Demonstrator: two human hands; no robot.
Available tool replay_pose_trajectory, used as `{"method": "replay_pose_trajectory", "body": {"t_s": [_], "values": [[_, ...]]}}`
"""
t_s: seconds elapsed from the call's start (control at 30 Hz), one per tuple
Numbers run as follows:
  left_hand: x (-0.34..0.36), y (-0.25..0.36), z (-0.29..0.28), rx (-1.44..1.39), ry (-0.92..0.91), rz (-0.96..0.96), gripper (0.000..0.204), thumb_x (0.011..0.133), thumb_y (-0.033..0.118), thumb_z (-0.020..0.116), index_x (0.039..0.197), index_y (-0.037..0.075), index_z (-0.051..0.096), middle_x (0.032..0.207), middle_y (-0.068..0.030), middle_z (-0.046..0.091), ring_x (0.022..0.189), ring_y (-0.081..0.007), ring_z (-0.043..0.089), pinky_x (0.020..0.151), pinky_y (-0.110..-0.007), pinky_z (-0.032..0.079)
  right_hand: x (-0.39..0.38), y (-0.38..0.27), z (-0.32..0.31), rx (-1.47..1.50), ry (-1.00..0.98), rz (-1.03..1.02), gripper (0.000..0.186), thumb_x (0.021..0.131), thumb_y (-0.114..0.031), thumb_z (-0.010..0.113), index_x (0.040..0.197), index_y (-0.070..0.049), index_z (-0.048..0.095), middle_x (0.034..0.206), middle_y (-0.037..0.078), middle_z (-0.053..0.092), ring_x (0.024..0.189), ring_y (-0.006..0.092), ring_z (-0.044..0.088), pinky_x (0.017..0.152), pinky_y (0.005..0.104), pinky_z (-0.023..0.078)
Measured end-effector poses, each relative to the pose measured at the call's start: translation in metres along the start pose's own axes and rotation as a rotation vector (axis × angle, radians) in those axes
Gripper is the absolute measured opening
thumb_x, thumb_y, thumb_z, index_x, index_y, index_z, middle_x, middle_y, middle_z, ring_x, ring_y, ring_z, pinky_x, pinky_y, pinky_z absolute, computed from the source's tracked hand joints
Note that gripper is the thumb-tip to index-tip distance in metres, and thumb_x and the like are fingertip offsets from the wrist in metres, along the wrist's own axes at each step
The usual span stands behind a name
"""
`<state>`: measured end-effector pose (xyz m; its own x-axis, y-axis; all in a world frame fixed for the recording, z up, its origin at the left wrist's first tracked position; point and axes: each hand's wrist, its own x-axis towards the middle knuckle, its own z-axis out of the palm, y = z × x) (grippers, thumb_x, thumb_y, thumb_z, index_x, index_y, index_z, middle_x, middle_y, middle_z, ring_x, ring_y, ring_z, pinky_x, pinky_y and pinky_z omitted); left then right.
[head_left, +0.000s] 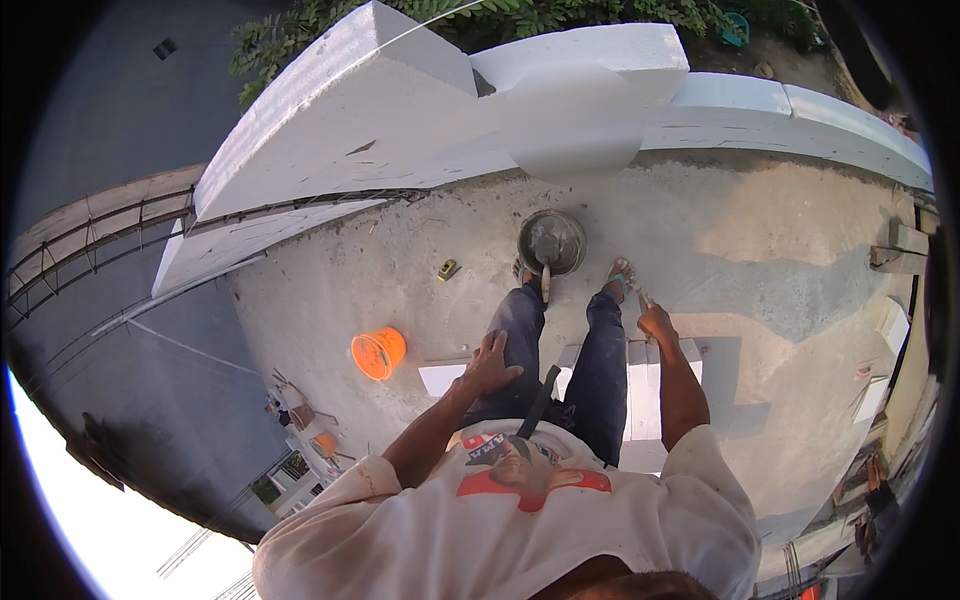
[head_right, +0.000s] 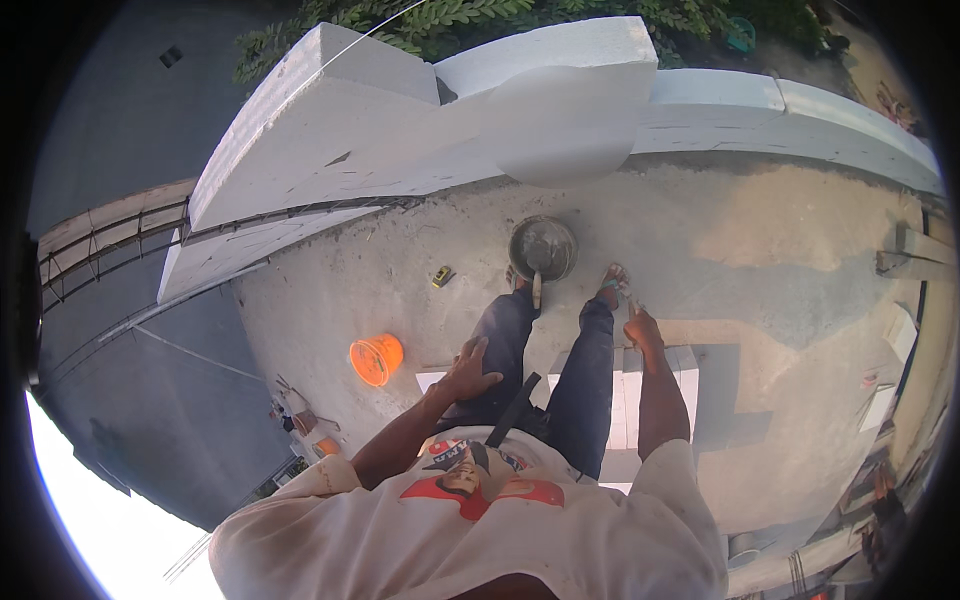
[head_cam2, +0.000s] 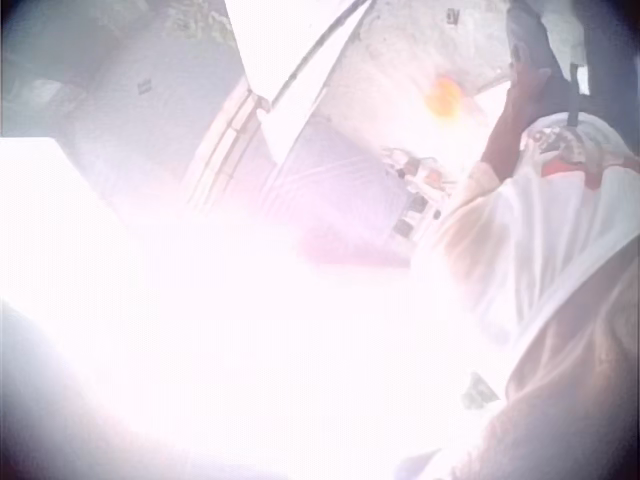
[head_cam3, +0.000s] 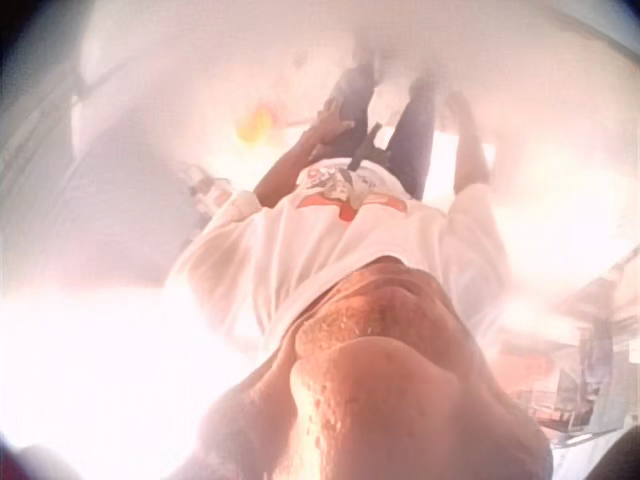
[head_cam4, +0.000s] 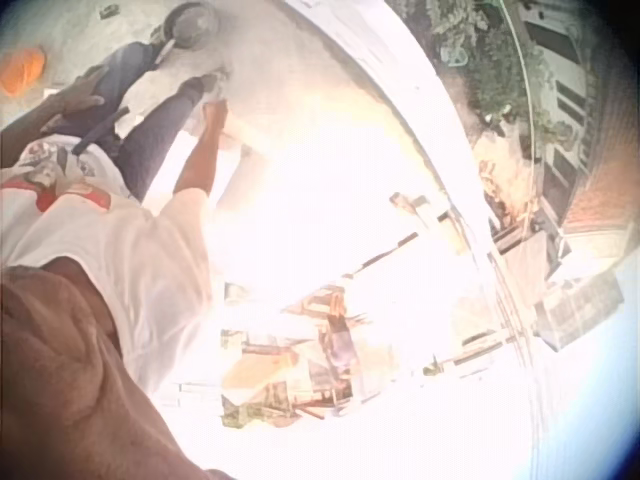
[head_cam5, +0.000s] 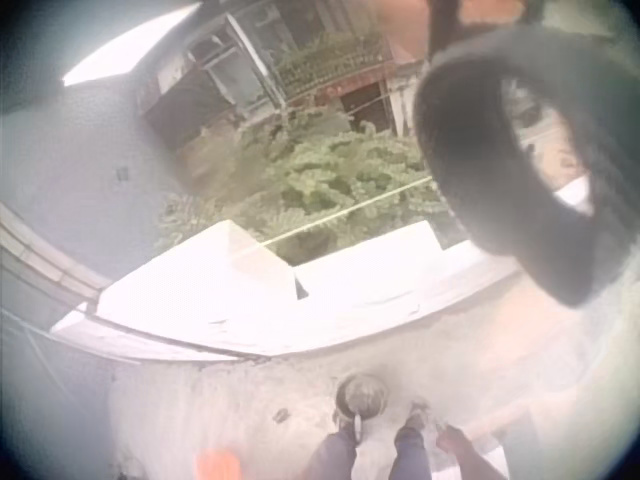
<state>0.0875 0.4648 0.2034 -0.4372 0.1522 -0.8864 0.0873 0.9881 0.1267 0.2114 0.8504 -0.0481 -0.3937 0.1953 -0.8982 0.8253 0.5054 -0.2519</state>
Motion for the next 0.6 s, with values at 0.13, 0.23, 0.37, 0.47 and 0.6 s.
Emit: {"method": "replay_pose_trajectory", "body": {"t_s": [0.13,0.23,0.37,0.47,0.6], "values": [[0.01,0.03,0.034,-0.07,-0.144,-0.195,0.119,0.082,0.05,0.085,0.17,0.013,0.015,0.166,-0.0303,0.028,0.143,-0.057,0.045,0.113,-0.066,0.044,0.03,-0.013,-0.029,-0.316,0.051,-0.09,0.055,0.091,-0.018,0.069,0.144,-0.012,0.054,0.128,0.023,0.065,0.119,0.0427,0.068,0.099,0.0548,0.058],[0.034,0.024,0.077,-0.124,-0.197,-0.299,0.125,0.081,0.051,0.086,0.171,0.011,0.009,0.163,-0.0328,0.03,0.141,-0.0578,0.045,0.111,-0.067,0.045,0.041,0.003,-0.032,-0.495,0.206,-0.165,0.054,0.093,-0.02,0.071,0.143,-0.012,0.052,0.129,0.018,0.06,0.115,0.0443,0.066,0.099,0.0573,0.057],[0.059,0.011,0.146,-0.26,-0.123,-0.404,0.123,0.082,0.049,0.086,0.169,0.008,0.01,0.152,-0.0287,0.043,0.135,-0.0511,0.053,0.108,-0.062,0.048,0.061,-0.022,-0.015,-0.776,0.126,0.036,0.066,0.093,-0.025,0.078,0.151,-0.012,0.05,0.14,0.021,0.057,0.122,0.0422,0.064,0.103,0.051,0.055],[0.075,0.011,0.152,-0.392,-0.053,-0.477,0.113,0.082,0.047,0.086,0.165,0.007,0.021,0.144,-0.0254,0.049,0.129,-0.0468,0.057,0.106,-0.058,0.05,0.114,-0.024,0.043,-0.222,0.011,-0.154,0.064,0.092,-0.036,0.081,0.14,0.0,0.06,0.132,0.026,0.069,0.125,0.0357,0.068,0.105,0.0451,0.055],[0.099,-0.003,0.174,-0.453,0.025,-0.509,0.098,0.08,0.045,0.088,0.155,0.007,0.038,0.138,-0.0214,0.053,0.125,-0.044,0.058,0.105,-0.056,0.051,0.164,-0.107,0.164,0.06,-0.065,-0.115,0.07,0.088,-0.052,0.084,0.122,0.006,0.067,0.111,0.021,0.074,0.108,0.0309,0.072,0.088,0.0441,0.057]]}}
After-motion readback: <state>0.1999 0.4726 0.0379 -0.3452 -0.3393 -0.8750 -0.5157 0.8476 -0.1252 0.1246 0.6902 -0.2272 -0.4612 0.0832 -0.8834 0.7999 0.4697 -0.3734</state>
